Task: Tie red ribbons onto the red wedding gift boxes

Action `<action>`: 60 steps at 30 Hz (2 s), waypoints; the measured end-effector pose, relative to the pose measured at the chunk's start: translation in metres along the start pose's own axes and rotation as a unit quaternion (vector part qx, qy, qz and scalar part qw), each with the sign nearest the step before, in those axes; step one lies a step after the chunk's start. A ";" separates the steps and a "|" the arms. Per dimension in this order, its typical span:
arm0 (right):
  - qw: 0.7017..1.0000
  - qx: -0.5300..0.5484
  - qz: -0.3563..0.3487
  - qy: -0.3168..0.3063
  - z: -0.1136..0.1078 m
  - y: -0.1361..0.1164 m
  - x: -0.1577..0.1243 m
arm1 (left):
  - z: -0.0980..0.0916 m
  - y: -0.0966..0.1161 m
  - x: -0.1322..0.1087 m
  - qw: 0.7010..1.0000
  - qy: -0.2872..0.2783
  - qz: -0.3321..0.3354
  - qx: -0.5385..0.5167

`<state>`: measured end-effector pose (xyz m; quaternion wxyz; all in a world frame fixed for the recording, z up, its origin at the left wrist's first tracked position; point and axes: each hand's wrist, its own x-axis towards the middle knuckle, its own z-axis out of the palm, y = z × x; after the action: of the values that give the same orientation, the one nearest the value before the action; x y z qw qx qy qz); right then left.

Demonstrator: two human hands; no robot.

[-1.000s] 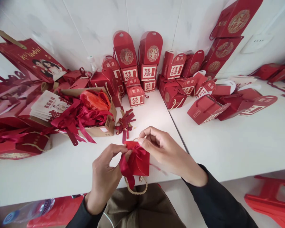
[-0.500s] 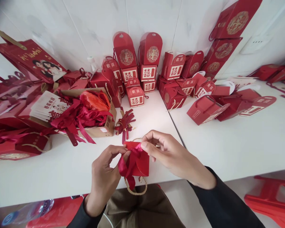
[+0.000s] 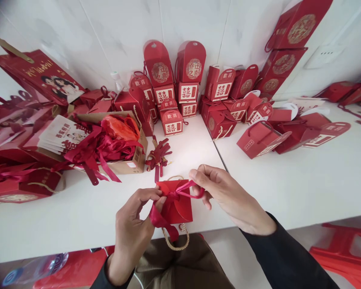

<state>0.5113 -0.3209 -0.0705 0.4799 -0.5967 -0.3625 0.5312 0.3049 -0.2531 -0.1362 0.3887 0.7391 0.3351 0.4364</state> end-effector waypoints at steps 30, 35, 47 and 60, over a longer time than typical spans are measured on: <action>0.940 -0.339 -0.024 0.017 -0.033 0.022 -0.010 | -0.020 0.018 0.002 0.959 -0.026 -0.269 -0.080; 0.946 -0.324 -0.005 0.008 -0.024 0.031 -0.008 | -0.022 0.013 -0.003 0.991 0.006 -0.127 0.051; 0.954 -0.285 -0.057 0.068 -0.014 0.014 -0.015 | -0.032 0.004 0.005 0.975 -0.006 0.026 0.221; 0.956 -0.267 -0.102 0.061 0.006 -0.002 -0.018 | -0.020 0.025 0.027 0.955 -0.138 -0.177 -0.192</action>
<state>0.5023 -0.3358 -0.0630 0.3761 -0.6941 -0.5201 0.3259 0.3011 -0.2363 -0.0976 0.6368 0.6321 0.3139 0.3104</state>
